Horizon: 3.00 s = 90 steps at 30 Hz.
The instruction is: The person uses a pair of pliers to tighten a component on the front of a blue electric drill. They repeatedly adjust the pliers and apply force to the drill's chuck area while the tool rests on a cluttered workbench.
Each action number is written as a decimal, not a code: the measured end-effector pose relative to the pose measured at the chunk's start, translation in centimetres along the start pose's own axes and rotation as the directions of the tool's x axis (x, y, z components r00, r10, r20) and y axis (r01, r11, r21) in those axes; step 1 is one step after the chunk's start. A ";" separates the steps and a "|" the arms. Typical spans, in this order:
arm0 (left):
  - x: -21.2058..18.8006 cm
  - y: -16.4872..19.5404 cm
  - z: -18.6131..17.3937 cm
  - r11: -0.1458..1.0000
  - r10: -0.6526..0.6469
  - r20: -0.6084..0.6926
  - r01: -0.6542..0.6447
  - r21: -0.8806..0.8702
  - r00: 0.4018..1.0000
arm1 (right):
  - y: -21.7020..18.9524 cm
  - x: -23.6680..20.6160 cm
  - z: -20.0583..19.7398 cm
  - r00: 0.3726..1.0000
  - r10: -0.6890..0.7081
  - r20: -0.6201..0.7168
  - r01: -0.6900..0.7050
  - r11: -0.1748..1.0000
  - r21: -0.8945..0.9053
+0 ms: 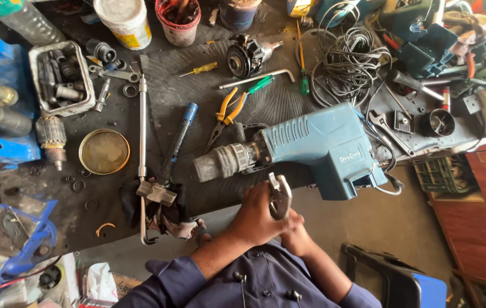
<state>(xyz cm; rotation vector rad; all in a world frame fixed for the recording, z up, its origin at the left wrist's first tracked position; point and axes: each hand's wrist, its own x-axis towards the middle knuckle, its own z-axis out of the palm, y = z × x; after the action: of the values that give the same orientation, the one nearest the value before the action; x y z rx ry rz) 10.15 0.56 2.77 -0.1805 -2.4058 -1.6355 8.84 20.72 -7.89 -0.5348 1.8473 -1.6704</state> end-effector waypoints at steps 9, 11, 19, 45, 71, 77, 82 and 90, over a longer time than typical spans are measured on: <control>-0.3 -4.4 -0.2 0.968 -0.197 0.077 0.206 -0.141 0.977 | 0.1 1.5 4.5 0.934 0.138 -0.328 -0.196 0.969 -0.150; -0.2 -4.9 0.0 0.972 -0.176 0.062 0.183 -0.148 0.982 | -0.1 1.7 4.4 0.921 0.220 -0.321 -0.245 0.969 -0.038; -0.4 -6.4 0.2 0.957 -0.237 0.137 0.255 -0.137 0.962 | -1.6 1.5 5.7 0.877 0.366 -0.311 -0.383 0.924 0.007; 1.4 -8.1 2.0 0.970 -0.191 0.035 0.194 -0.148 0.981 | -2.4 3.2 4.3 0.764 0.498 -0.410 -0.556 0.831 -0.027; 1.1 -8.3 2.8 0.960 -0.268 0.086 0.273 -0.058 0.960 | -3.9 4.4 4.6 0.831 0.299 -0.468 -0.472 0.826 -0.309; 0.8 -8.4 3.2 0.954 -0.297 0.082 0.300 -0.020 0.951 | -4.8 4.9 5.4 0.787 0.288 -0.545 -0.535 0.760 -0.370; 0.7 -8.5 3.4 0.956 -0.293 0.072 0.293 0.014 0.953 | -5.2 5.0 5.7 0.800 0.269 -0.537 -0.507 0.782 -0.363; 0.7 -8.4 3.4 0.949 -0.313 0.100 0.316 -0.011 0.944 | -4.8 4.4 5.3 0.833 0.276 -0.479 -0.447 0.846 -0.291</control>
<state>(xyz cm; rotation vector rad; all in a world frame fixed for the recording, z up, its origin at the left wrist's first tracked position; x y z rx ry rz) 7.17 0.62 -5.80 0.1325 -2.5940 -1.8299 8.66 13.25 -4.09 0.0614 2.4405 -1.2122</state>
